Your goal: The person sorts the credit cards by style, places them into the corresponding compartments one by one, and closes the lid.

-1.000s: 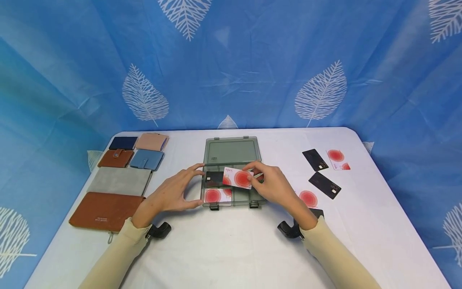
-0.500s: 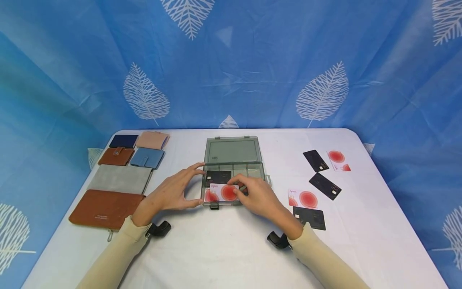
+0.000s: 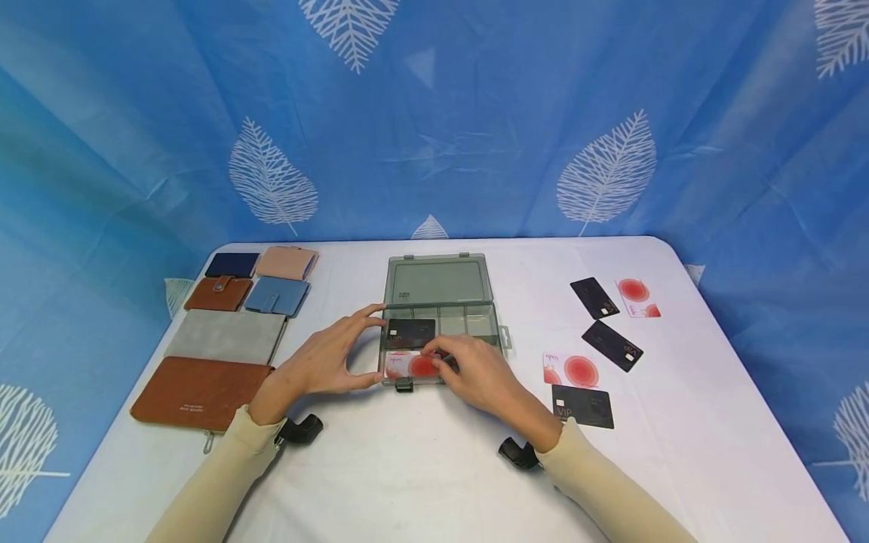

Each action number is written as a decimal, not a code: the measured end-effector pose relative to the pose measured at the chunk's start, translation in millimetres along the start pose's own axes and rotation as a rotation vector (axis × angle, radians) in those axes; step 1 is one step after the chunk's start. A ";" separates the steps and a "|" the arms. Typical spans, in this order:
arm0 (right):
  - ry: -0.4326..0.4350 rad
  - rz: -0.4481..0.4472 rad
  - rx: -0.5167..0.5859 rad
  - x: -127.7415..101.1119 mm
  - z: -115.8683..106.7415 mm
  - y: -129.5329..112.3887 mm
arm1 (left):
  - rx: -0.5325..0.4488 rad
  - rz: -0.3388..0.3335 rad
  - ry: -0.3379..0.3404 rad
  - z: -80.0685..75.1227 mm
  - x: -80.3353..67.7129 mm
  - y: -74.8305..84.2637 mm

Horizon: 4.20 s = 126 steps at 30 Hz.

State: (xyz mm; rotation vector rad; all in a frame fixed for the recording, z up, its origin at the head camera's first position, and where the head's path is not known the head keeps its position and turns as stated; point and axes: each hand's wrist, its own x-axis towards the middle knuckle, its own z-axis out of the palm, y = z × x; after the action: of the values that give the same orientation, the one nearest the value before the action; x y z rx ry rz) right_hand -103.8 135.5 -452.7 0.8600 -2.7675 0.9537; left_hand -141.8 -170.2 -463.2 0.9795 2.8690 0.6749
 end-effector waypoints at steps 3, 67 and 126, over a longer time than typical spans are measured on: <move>-0.016 -0.008 -0.037 -0.8 0.1 0.0 | 0.000 -0.004 0.000 -0.3 0.2 0.7; 0.039 0.192 -0.243 -42.8 -123.4 93.3 | 0.008 0.005 0.005 0.5 -0.3 0.3; 0.195 0.767 -0.246 -84.1 -176.6 210.9 | 0.006 -0.007 0.018 3.4 -0.2 1.2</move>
State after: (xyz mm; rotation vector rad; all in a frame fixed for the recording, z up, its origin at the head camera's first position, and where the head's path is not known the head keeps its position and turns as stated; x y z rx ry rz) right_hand -163.5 416.8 -446.9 -0.3516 -2.9558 0.6750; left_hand -140.4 -168.1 -465.8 0.9686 2.8905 0.6780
